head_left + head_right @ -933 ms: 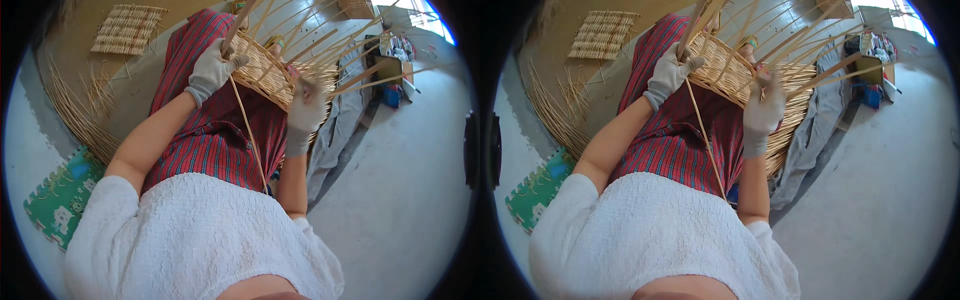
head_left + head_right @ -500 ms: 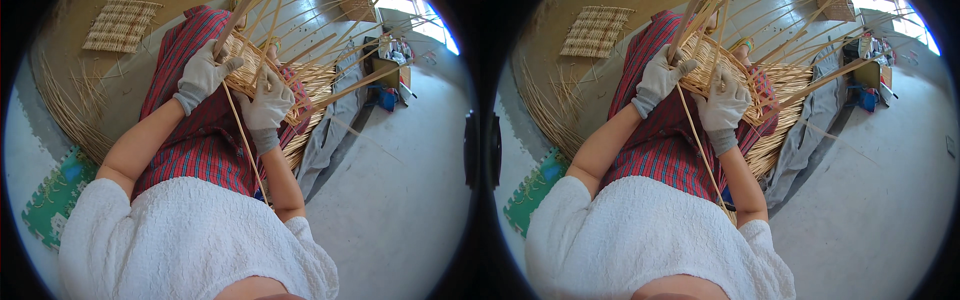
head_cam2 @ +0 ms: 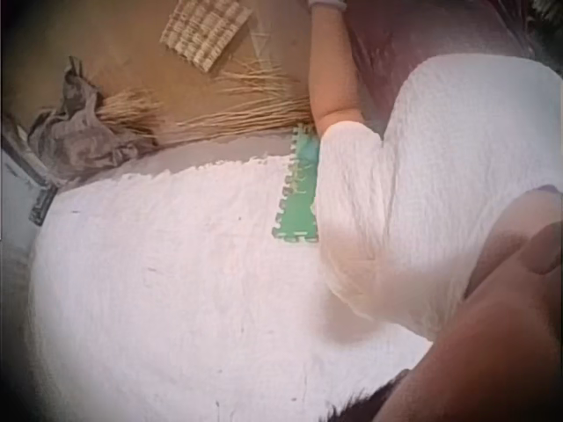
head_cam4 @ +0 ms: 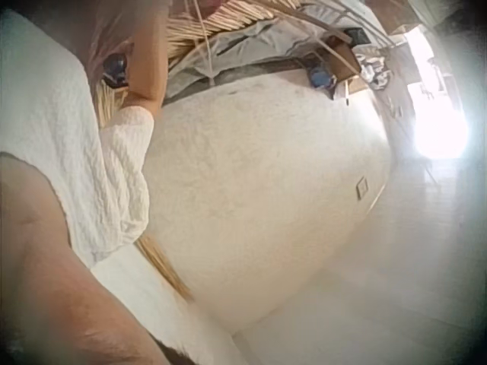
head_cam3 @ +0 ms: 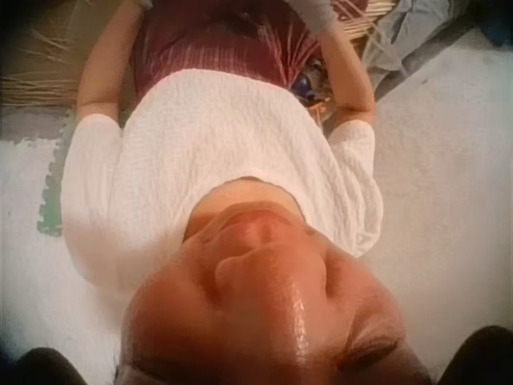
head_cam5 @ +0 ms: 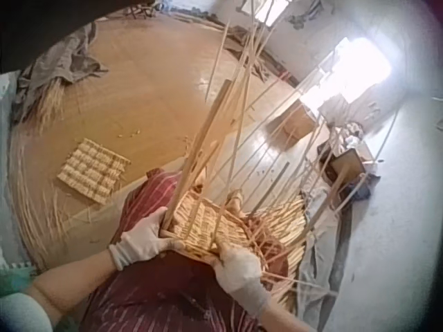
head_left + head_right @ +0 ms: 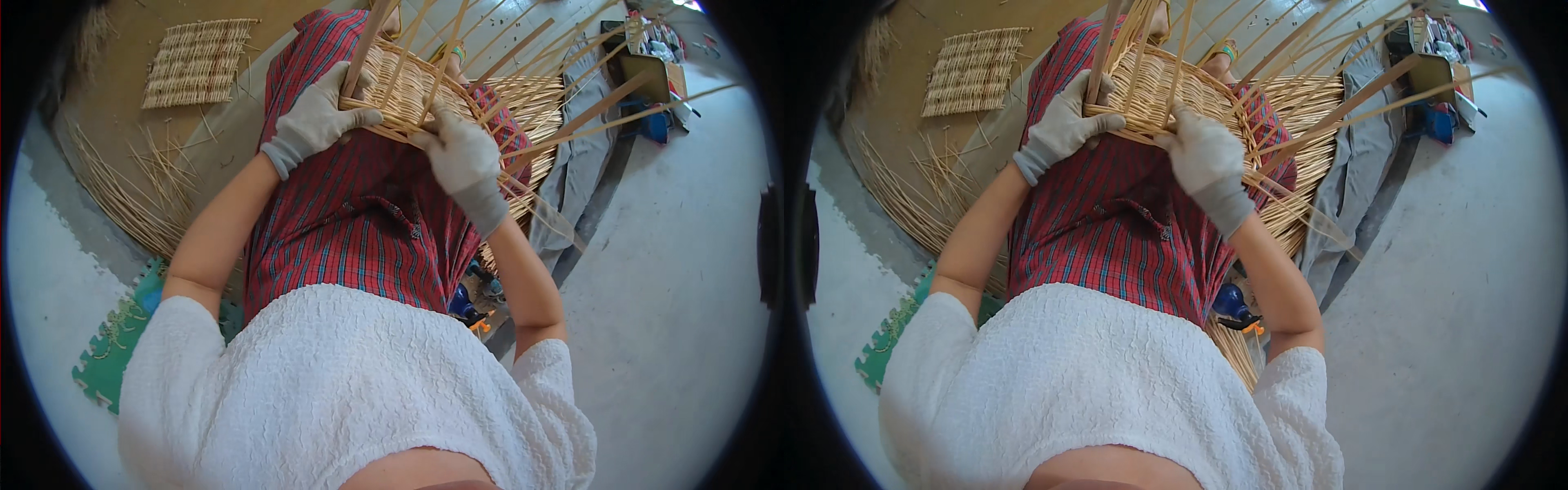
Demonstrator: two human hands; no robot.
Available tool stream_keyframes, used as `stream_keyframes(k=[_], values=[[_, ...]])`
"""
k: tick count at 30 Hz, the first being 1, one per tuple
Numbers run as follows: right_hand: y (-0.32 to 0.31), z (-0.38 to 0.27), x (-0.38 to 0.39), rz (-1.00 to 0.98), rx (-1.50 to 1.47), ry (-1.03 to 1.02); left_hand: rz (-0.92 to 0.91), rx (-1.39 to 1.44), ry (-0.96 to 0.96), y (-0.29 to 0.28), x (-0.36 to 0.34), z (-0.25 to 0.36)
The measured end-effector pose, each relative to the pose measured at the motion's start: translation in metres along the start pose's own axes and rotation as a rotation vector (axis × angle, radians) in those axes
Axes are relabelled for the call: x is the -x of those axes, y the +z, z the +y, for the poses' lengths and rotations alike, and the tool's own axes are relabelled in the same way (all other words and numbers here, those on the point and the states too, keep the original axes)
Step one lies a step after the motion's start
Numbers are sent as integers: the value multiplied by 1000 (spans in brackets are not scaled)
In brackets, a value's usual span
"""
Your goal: The person weaves a basket by hand, interlacing thin bamboo strips through a vertical frame. They use pliers to cut excess material and a tape measure to check dimensions, continuing the weaving process on the floor.
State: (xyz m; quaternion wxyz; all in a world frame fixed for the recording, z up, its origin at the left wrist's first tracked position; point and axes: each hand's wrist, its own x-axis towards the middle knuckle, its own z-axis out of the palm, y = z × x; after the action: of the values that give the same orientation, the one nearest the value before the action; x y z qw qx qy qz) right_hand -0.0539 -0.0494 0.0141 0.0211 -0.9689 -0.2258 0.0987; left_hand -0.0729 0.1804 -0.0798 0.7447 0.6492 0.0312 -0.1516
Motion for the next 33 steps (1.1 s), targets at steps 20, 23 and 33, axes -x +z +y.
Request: stream_keyframes(k=[20, 23, 33], values=[[-16, 38, 54, 563, -1098, 347, 99, -1189, 648, 57, -9, 22], [-39, 17, 59, 258, -1241, 541, 38, -1187, 725, 51, -7, 21], [-9, 29, 58, 811, -1214, 212, 74, -1293, 767, 57, 2, 7]])
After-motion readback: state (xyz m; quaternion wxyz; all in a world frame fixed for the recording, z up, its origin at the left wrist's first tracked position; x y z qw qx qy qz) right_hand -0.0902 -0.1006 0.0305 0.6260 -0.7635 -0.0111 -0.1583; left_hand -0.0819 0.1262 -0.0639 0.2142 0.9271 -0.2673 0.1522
